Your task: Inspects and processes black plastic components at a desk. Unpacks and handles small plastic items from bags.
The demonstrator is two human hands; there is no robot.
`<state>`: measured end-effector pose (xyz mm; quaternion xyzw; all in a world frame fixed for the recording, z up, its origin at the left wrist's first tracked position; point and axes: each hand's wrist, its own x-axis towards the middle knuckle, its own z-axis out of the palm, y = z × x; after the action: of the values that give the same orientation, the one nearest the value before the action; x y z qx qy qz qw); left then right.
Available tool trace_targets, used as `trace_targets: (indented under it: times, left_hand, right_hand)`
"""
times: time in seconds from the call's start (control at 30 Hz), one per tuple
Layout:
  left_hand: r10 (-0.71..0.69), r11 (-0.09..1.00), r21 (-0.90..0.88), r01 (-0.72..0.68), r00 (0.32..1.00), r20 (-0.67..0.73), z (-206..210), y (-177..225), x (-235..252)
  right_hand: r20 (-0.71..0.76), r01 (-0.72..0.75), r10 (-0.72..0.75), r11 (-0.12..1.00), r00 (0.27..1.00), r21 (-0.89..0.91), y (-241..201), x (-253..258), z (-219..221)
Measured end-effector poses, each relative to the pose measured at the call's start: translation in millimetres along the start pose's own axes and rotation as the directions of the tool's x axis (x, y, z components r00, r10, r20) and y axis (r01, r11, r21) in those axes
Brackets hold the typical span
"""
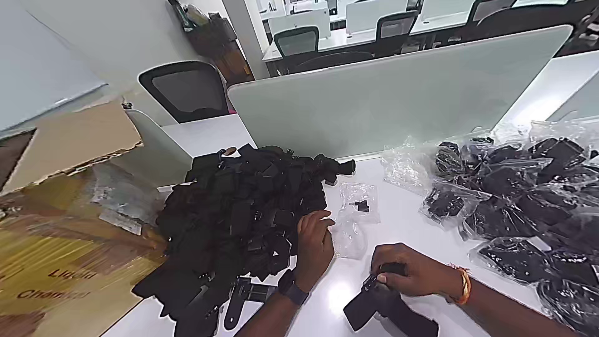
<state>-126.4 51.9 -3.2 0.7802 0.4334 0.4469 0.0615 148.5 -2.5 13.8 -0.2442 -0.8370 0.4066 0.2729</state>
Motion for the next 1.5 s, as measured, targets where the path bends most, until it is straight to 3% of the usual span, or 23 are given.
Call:
trace_targets:
  times: [0.07,0.2,0.27,0.37,0.43,0.53,0.67,0.73,0.83,0.97,1.03,1.1,1.27,1.37,1.43,1.5]
  left_hand:
    - [0.081,0.997,0.003,-0.082,0.993,0.088,2,2,-2]
    - [0.138,0.985,0.048,-0.165,0.927,0.350,6,9,-8]
    - [0.157,0.980,0.039,-0.194,0.884,0.440,6,10,-9]
    - [0.194,0.976,-0.017,-0.215,0.842,0.504,6,9,-11]
    - [0.220,0.974,-0.073,-0.212,0.831,0.511,7,8,-10]
    - [0.272,0.959,-0.203,-0.196,0.834,0.480,9,4,-10]
    - [0.235,0.945,-0.311,-0.100,0.869,0.435,8,3,-8]
    - [0.201,0.951,-0.300,-0.077,0.889,0.411,8,2,-7]
    - [0.174,0.966,-0.249,-0.070,0.889,0.424,8,0,-7]
    - [0.169,0.975,-0.203,-0.088,0.889,0.426,9,2,-8]
    - [0.156,0.978,-0.192,-0.080,0.890,0.427,12,0,-9]
    - [0.131,0.980,-0.192,-0.052,0.894,0.428,11,2,-10]
    - [0.109,0.975,-0.218,-0.041,0.944,0.312,12,4,-8]
    - [0.113,0.975,-0.216,-0.043,0.940,0.322,14,2,-9]
    - [0.107,0.977,-0.208,-0.035,0.932,0.346,15,3,-9]
    - [0.104,0.978,-0.208,-0.030,0.929,0.356,15,2,-8]
  right_hand:
    - [0.028,-0.005,0.008,0.992,1.000,-0.123,-1,0,13]
    - [-0.006,0.074,-0.075,0.987,0.997,-0.144,-3,-2,21]
    - [-0.187,0.126,-0.187,0.946,0.964,-0.300,-2,-4,21]
    - [-0.446,0.036,-0.273,0.881,0.852,-0.472,-2,-2,14]
    - [-0.426,-0.041,-0.236,0.837,0.873,-0.546,1,-1,7]
    - [-0.186,-0.090,-0.036,0.774,0.982,-0.627,8,1,5]
    - [-0.124,-0.083,-0.002,0.730,0.992,-0.678,13,5,3]
    - [-0.163,-0.046,-0.091,0.730,0.982,-0.682,16,4,-1]
    - [-0.339,0.016,-0.260,0.814,0.904,-0.581,14,-1,-12]
    - [-0.595,-0.116,-0.274,0.837,0.755,-0.534,-18,-10,-52]
    - [-0.684,-0.243,-0.387,0.733,0.619,-0.636,-37,-12,-80]
    - [-0.676,-0.358,-0.511,0.587,0.532,-0.726,-48,-13,-105]
    - [-0.516,-0.487,-0.655,0.249,0.551,-0.837,-45,-6,-140]
    - [-0.658,-0.628,-0.460,0.244,0.596,-0.739,-27,13,-161]
    - [-0.737,-0.700,-0.153,0.236,0.659,-0.674,4,29,-169]
    - [-0.713,-0.725,0.142,0.214,0.687,-0.655,42,44,-172]
